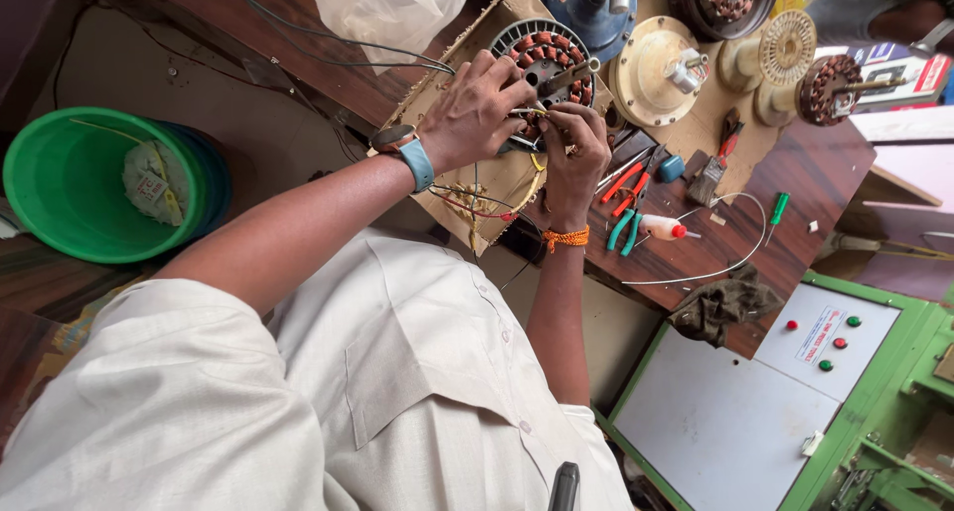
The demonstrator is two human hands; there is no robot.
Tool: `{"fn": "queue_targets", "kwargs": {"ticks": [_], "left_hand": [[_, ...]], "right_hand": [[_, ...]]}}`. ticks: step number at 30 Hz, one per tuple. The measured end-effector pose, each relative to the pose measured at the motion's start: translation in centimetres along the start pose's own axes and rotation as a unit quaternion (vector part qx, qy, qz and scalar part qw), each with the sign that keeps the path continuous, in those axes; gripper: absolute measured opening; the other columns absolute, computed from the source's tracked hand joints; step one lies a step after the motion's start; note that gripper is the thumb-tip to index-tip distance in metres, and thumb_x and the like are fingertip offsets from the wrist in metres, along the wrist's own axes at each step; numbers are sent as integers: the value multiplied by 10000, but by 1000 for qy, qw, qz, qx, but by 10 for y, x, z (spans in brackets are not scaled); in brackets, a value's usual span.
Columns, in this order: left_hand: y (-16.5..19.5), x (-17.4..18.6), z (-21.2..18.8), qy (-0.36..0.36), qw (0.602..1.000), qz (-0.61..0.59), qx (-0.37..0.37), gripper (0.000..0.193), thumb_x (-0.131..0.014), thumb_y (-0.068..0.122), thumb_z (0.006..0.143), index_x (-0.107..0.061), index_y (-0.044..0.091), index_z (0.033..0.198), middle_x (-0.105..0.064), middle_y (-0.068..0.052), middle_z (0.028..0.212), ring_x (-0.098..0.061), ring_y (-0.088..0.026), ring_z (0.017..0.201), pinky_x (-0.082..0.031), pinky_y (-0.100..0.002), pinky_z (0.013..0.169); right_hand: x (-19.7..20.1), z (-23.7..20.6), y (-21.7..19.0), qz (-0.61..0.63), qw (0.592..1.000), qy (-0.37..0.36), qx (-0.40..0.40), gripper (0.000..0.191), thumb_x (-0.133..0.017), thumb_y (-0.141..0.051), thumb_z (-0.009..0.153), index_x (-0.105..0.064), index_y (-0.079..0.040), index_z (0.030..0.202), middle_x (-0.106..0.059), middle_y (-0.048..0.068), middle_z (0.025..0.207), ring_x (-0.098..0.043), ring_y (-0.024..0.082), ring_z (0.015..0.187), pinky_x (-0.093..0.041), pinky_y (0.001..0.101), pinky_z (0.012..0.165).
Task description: The person sits at a workbench repairing an electric motor stator, working copper winding wires on the stator and arranging its lead wires. They use a screwdriver to work on the stator and handle wire ends, continuing to adjust the windings throughout.
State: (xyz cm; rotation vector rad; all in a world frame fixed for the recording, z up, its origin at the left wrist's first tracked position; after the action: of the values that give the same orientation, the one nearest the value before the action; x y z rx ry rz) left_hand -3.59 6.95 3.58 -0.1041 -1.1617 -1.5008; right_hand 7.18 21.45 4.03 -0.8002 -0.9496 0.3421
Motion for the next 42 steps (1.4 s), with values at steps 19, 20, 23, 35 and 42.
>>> {"fn": "queue_targets", "kwargs": {"ticks": [19,20,23,35,42], "left_hand": [[17,-7,11,-24,999,-41,-10,206,-696,71,910,-599,45,1089,-603,-114,1028,-627,-307,980,-535,-440,874],[15,-9,11,-29,998,-62,8,220,-692,69,924,-612,49,1129,-617,-106,1014,-641,-304,957,-541,-435,826],[11,-15,12,-31,995,-81,38,232,-705,95,923,-651,65,1147,-647,-85,959,-673,-292,887,-559,-424,708],[15,-11,15,-7,1000,13,5,137,-766,152,878,-710,98,991,-651,-66,956,-687,-266,835,-567,-403,656],[5,-19,19,-27,989,-77,126,94,-741,174,881,-753,114,952,-700,-65,984,-701,-300,880,-564,-453,751]], "right_hand": [[2,-3,3,107,988,-8,-112,126,-761,-9,920,-752,34,1038,-644,76,1308,-710,130,996,-618,261,823],[2,-1,5,121,985,-13,-122,130,-756,-6,914,-748,35,1037,-636,75,1315,-718,129,971,-620,261,826],[1,2,9,113,983,-24,-141,130,-760,-13,909,-746,29,1032,-636,64,1311,-737,124,952,-646,258,817],[0,-3,3,58,987,-4,-152,150,-798,-53,885,-772,-16,1027,-681,59,1272,-647,107,833,-580,255,729],[-3,-8,0,70,990,44,-111,306,-809,-38,878,-734,-64,1174,-689,48,1237,-631,103,918,-538,251,778]]}}
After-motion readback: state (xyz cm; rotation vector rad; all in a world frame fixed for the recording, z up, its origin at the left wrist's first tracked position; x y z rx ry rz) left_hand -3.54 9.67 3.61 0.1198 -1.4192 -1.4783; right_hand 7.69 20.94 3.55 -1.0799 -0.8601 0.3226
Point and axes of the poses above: each hand's wrist, its own z-axis towards the middle knuckle, its own x-axis out of the back of the hand, y = z × x, the point moved 4 cm from there along z, towards the middle knuckle
